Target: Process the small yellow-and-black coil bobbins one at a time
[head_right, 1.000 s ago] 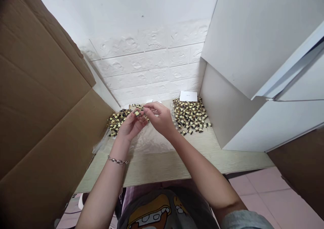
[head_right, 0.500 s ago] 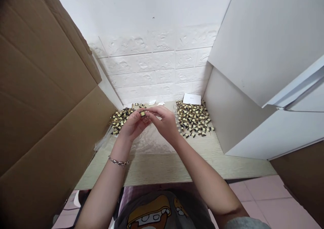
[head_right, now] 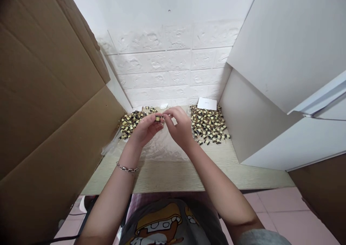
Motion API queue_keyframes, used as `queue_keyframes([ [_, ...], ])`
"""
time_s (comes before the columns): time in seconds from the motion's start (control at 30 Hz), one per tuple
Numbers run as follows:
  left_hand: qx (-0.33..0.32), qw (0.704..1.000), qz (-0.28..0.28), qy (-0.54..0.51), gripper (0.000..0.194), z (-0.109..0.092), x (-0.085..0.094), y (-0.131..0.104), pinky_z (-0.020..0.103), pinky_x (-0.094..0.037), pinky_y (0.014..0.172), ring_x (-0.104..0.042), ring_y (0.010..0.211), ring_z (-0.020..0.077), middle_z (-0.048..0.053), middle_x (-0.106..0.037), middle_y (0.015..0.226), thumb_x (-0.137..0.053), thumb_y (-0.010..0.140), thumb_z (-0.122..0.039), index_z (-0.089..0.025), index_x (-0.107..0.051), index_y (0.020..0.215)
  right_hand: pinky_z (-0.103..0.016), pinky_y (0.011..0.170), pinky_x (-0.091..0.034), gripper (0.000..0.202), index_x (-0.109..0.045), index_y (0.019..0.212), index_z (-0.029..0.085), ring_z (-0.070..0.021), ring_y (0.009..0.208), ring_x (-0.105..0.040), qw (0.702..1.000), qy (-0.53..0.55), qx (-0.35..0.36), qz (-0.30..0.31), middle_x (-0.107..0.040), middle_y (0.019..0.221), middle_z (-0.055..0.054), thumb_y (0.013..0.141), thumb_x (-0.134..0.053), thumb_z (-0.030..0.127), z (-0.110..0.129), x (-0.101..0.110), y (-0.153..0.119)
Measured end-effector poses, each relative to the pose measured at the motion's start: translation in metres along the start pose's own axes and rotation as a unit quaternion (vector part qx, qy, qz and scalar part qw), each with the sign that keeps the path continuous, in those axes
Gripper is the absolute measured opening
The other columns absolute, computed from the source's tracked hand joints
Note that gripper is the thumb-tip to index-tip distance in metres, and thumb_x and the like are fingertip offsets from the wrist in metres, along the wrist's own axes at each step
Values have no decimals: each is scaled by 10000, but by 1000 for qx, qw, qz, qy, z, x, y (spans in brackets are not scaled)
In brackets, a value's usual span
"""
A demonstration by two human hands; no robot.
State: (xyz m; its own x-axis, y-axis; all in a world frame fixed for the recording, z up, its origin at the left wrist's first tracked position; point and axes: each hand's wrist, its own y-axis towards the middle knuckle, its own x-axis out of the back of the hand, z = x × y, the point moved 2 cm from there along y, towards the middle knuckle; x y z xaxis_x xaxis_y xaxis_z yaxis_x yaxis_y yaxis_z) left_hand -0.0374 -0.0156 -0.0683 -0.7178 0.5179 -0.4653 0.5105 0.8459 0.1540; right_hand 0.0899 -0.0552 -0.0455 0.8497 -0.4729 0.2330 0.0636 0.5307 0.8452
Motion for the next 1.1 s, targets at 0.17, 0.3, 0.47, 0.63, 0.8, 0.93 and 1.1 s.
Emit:
queue_keyframes([
  [0.17,6,999,-14,45,228,4,1,2,168,-415,629,-540,640,62,27,-614,712,-613,687,-310,-139,-643,835,-298,715,-385,124,-519,763,202,-156,779,-500,995,-80,60,15,-564,767,-39,820,-409,193,-4,1,-1],
  [0.3,23,998,-10,59,223,6,2,3,174,-412,622,-531,626,59,21,-610,694,-598,697,-320,-144,-646,825,-331,771,-328,120,-513,757,204,-160,782,-505,985,-156,66,17,-581,772,-24,818,-411,187,-7,0,-2],
  [0.47,22,999,-10,48,239,4,1,2,168,-411,609,-525,604,51,18,-603,697,-594,703,-331,-145,-635,847,-377,868,-234,124,-510,755,216,-152,796,-517,979,-197,46,1,-591,782,1,824,-409,192,-6,0,-4],
  [0.63,6,999,-31,42,225,5,2,2,163,-402,601,-504,579,35,13,-599,714,-603,699,-311,-140,-627,843,-340,805,-293,93,-529,781,207,-155,799,-509,983,-173,58,-36,-579,783,-26,811,-447,237,-5,1,-5],
  [0.8,1,999,-35,36,207,8,3,3,179,-394,647,-499,637,47,-5,-571,717,-604,695,-310,-149,-617,824,-363,840,-272,100,-581,825,235,-154,804,-507,969,-217,117,6,-579,833,-20,781,-513,294,-5,-4,-7],
  [0.93,24,997,-51,57,195,10,6,3,175,-372,616,-465,605,37,-17,-558,699,-609,685,-313,-158,-616,803,-370,865,-250,116,-596,767,244,-143,827,-508,960,-258,101,30,-588,867,0,802,-490,271,-9,-8,-7],
  [1.1,43,994,-68,74,195,11,7,3,171,-362,579,-451,581,37,-13,-554,701,-612,680,-324,-167,-617,795,-383,894,-225,132,-585,743,230,-142,852,-514,953,-284,90,57,-600,878,8,807,-469,232,-11,-10,-8],
])
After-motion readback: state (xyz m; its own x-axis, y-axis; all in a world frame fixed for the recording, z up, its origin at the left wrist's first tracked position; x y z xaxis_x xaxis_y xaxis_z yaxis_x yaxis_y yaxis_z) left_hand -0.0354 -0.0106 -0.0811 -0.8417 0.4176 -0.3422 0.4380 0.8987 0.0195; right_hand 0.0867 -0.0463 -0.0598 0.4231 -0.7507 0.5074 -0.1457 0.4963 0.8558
